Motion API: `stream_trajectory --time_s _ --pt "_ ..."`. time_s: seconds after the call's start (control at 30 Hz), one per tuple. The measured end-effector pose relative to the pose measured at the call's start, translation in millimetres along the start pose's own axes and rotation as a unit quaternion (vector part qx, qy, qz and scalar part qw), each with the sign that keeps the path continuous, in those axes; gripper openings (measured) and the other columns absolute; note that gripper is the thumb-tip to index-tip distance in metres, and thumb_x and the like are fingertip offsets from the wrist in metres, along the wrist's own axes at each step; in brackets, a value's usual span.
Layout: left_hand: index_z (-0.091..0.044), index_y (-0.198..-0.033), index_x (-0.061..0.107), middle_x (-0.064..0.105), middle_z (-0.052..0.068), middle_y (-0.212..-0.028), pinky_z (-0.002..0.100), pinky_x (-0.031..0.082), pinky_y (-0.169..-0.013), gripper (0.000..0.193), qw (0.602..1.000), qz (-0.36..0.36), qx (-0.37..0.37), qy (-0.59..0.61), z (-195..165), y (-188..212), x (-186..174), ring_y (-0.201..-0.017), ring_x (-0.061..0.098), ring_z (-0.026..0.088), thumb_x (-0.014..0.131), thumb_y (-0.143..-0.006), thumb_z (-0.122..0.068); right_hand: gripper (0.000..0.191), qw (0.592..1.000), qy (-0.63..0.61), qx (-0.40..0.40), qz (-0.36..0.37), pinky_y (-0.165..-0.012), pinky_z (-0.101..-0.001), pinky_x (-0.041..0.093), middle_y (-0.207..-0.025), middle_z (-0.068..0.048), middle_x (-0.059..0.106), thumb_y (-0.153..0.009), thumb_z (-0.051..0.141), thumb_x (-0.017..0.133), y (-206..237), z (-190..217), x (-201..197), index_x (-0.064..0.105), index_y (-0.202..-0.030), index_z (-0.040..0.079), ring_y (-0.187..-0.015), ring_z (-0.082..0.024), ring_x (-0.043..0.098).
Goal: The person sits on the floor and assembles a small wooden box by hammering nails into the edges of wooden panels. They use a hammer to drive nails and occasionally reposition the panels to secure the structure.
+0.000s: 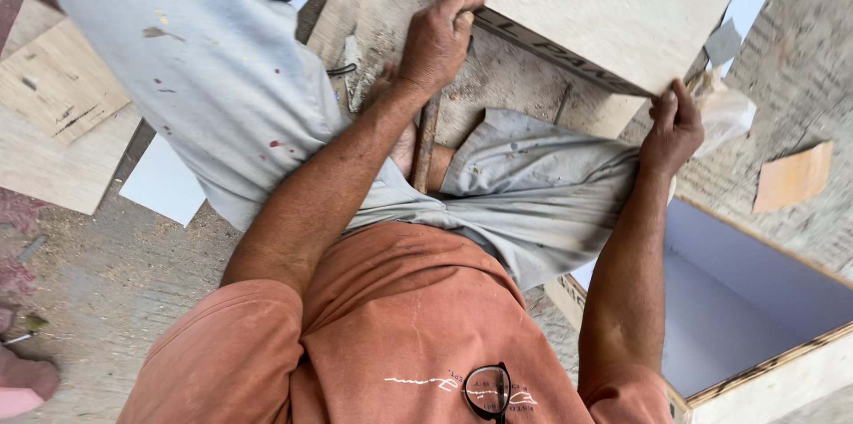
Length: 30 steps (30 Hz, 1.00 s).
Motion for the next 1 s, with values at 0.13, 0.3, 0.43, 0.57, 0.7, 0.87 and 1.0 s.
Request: stream_trajectory --time_s 0.13,0.3,0.43,0.57,0.7,0.87,1.0 --pt "-0.005 -0.151 0.047 0.069 0.013 -0.138 0.028 0.062 -0.093 0.045 0.998 -0.058 0.017 0.034 4 -10 -3 -0.12 0.073 0.021 0.051 -0.106 -0.003 0.027 1.0 -0.027 -0.005 -0.007 -0.076 -0.0275 0.065 -0.112 -0.011 0.078 -0.11 0.013 0.067 -3 6 4 0.07 -0.134 0.001 -0.094 -0.015 0.076" --pt "-0.003 -0.149 0.045 0.068 0.014 -0.135 0.029 0.066 -0.09 0.045 0.999 -0.001 -0.039 0.022 7 -10 9 -0.114 0.074 0.022 0.049 -0.105 -0.008 0.029 0.998 -0.057 0.001 -0.008 -0.072 -0.0278 0.064 -0.11 -0.013 0.077 -0.108 0.013 0.072 -5 11 6 0.069 -0.132 -0.001 -0.092 -0.016 0.076" --pt "-0.001 -0.151 0.043 0.07 0.014 -0.133 0.034 0.061 -0.098 0.048 0.999 0.03 -0.038 -0.01 3 -2 19 -0.113 0.074 0.026 0.048 -0.104 -0.009 0.029 0.997 -0.065 0.02 -0.019 -0.069 -0.027 0.063 -0.106 -0.014 0.077 -0.105 0.011 0.076 -5 15 8 0.069 -0.13 -0.001 -0.089 -0.016 0.076" --pt "0.001 -0.151 0.042 0.069 0.016 -0.134 0.038 0.058 -0.102 0.049 0.999 0.007 0.021 -0.023 1 3 21 -0.117 0.072 0.029 0.051 -0.104 -0.009 0.029 0.997 -0.063 0.034 -0.034 -0.068 -0.0265 0.064 -0.106 -0.013 0.078 -0.104 0.011 0.076 -3 23 10 0.07 -0.129 -0.001 -0.087 -0.016 0.077" --pt "0.003 -0.152 0.038 0.067 0.017 -0.138 0.035 0.06 -0.098 0.051 0.999 -0.008 0.044 -0.016 1 4 20 -0.116 0.073 0.027 0.05 -0.104 -0.006 0.031 0.995 -0.085 0.043 -0.039 -0.067 -0.0257 0.064 -0.105 -0.013 0.078 -0.102 0.011 0.078 -1 28 13 0.07 -0.129 -0.002 -0.086 -0.015 0.076" --pt "-0.008 -0.149 0.048 0.071 0.011 -0.132 0.03 0.065 -0.073 0.047 0.999 0.011 -0.028 -0.027 1 3 15 -0.089 0.075 0.02 0.059 -0.103 -0.016 0.031 0.987 -0.146 0.044 -0.04 -0.063 -0.0233 0.06 -0.102 -0.014 0.077 -0.1 0.005 0.077 -4 26 16 0.069 -0.129 -0.004 -0.082 -0.015 0.074" --pt "-0.018 -0.134 0.068 0.073 0.006 -0.103 0.026 0.064 -0.073 0.037 0.964 -0.072 0.19 -0.171 -5 -3 6 -0.089 0.071 0.016 0.077 -0.098 -0.017 0.031 0.989 -0.127 0.059 -0.045 -0.064 -0.021 0.059 -0.096 -0.011 0.078 -0.099 0.006 0.075 -4 26 16 0.069 -0.129 -0.001 -0.078 -0.01 0.071"
Point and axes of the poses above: each hand's wrist, its own y-axis away from the middle knuckle, its own x-axis out of the palm, z = x × y, the point moved 2 cm from there along -y, towards the middle knuckle
